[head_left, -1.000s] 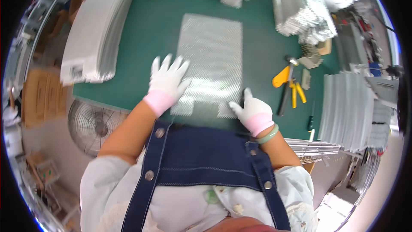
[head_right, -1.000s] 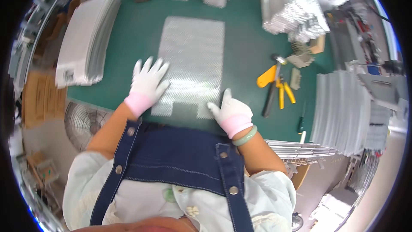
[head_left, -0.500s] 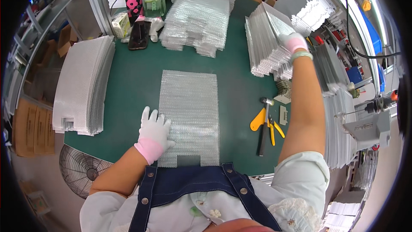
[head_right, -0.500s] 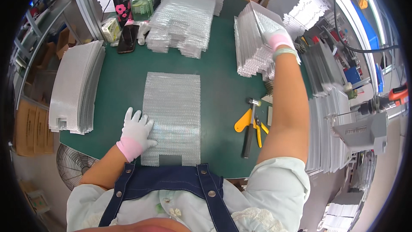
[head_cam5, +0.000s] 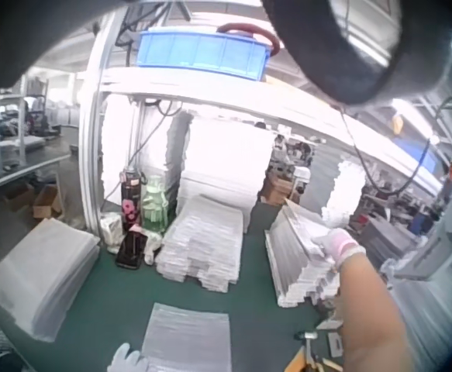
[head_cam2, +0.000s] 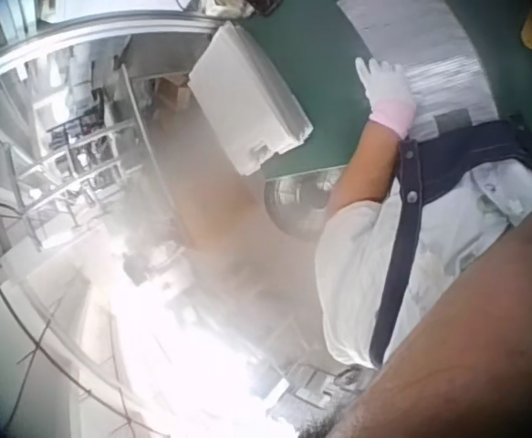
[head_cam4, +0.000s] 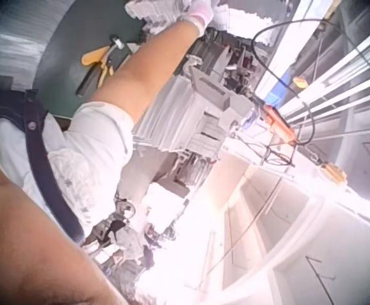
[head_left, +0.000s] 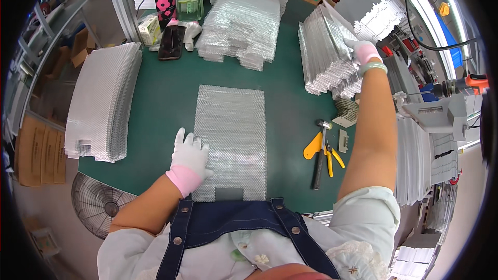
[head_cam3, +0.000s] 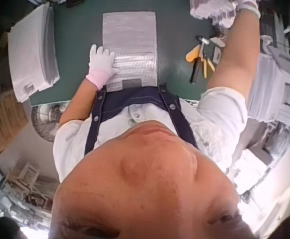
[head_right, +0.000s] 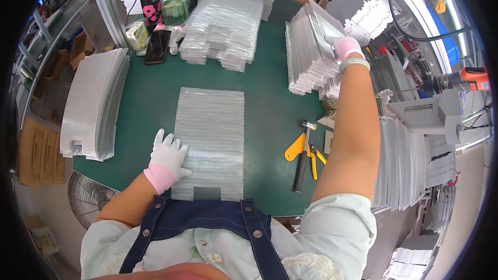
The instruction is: The person assembles rectangular metal frames by placing a mesh sheet onto a workbench, positioning a small plastic component, and fitting a metal frame around it. They use a hammer to secure the frame and a handheld stapler to fasten the mesh to the frame edges. The process is repeated for multiple units.
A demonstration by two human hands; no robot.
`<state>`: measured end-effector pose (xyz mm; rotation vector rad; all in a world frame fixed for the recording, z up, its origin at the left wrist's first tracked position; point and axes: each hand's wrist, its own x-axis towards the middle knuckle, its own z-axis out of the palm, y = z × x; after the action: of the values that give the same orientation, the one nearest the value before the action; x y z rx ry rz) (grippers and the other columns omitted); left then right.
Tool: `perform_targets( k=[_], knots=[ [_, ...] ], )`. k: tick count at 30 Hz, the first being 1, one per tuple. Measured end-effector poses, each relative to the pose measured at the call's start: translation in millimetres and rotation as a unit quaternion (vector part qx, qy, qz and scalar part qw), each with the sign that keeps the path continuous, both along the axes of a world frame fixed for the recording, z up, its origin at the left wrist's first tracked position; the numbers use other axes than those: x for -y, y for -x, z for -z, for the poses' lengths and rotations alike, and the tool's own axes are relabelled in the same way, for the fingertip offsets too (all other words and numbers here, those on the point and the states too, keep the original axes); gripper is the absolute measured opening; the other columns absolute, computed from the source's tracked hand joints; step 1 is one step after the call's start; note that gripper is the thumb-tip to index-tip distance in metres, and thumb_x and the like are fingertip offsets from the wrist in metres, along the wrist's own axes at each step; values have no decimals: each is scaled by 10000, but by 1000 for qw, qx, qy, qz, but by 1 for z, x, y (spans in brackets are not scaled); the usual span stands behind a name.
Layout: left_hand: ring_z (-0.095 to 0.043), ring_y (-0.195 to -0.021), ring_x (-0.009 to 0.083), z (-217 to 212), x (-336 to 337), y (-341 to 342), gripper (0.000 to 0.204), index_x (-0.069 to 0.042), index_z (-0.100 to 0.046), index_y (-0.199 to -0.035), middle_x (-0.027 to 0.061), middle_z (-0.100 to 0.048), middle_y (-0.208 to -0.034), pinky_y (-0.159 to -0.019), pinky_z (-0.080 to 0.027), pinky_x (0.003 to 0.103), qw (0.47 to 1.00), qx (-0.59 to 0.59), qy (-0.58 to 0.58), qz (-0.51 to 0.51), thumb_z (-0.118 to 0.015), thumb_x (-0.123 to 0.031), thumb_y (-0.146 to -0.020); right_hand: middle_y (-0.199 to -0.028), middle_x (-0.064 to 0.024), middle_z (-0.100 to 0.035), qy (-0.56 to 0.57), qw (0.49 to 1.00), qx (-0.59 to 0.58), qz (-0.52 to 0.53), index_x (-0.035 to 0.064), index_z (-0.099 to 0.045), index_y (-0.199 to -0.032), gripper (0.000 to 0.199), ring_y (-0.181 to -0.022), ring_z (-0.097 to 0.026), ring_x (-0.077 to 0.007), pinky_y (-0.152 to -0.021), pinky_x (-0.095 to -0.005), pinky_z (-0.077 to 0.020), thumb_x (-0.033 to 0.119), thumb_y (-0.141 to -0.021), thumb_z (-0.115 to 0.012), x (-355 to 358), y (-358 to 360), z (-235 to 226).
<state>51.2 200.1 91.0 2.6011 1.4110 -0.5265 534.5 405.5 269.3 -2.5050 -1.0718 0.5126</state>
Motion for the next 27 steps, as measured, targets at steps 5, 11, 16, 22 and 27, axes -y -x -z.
perform_targets(
  k=[5, 11, 16, 22, 27],
  knots=[
    [-396, -1395, 320, 3, 3, 1, 752, -77, -596, -1315, 162, -571, -1365, -1218, -71, 537, 1000, -8, -11, -7, -712, -576, -765, -1177, -147, -685, -45, 908, 389, -148, 139, -647, -1267, 384, -1040, -663, -360, -950, -442, -510, 195, -899, -553, 17, 35, 11],
    [-405, -1377, 317, -12, -2, -10, 724, -59, -629, -1263, 167, -594, -1296, -1219, -73, 532, 998, -51, 28, 8, -718, -573, -762, -1049, -128, -724, 63, 771, 615, -151, 81, -719, -1041, 248, -982, -704, -252, -925, -482, -469, 132, -898, -523, 34, 52, -23],
    [-406, -1369, 309, -13, 2, -9, 733, -58, -636, -1250, 161, -599, -1249, -1216, -77, 537, 999, -43, 13, -13, -729, -579, -743, -1180, -84, -622, -84, 665, 736, -94, 51, -653, -1127, 296, -1122, -601, -250, -1002, -468, -411, 141, -866, -544, 69, 71, -56],
    [-502, -1259, 352, -58, 0, -19, 837, -30, -536, -1370, 203, -564, -1286, -1187, -247, 446, 927, 372, -42, -28, -752, -556, -755, -1206, -104, -604, -310, 622, 652, -301, 5, -621, -1113, 327, -1028, -621, -266, -975, -460, -430, 42, -791, -576, 191, 207, -18],
    [-559, -1182, 220, -113, 38, -62, 522, 59, -429, -1411, 174, -570, -1306, -1028, -450, 340, 532, 831, 69, -144, -594, -168, -970, -1201, -168, -585, -365, 693, 300, -544, -26, -612, -1145, 450, -1070, -587, -344, -919, -473, -471, 130, -731, -693, 294, 289, 49]
  ],
)
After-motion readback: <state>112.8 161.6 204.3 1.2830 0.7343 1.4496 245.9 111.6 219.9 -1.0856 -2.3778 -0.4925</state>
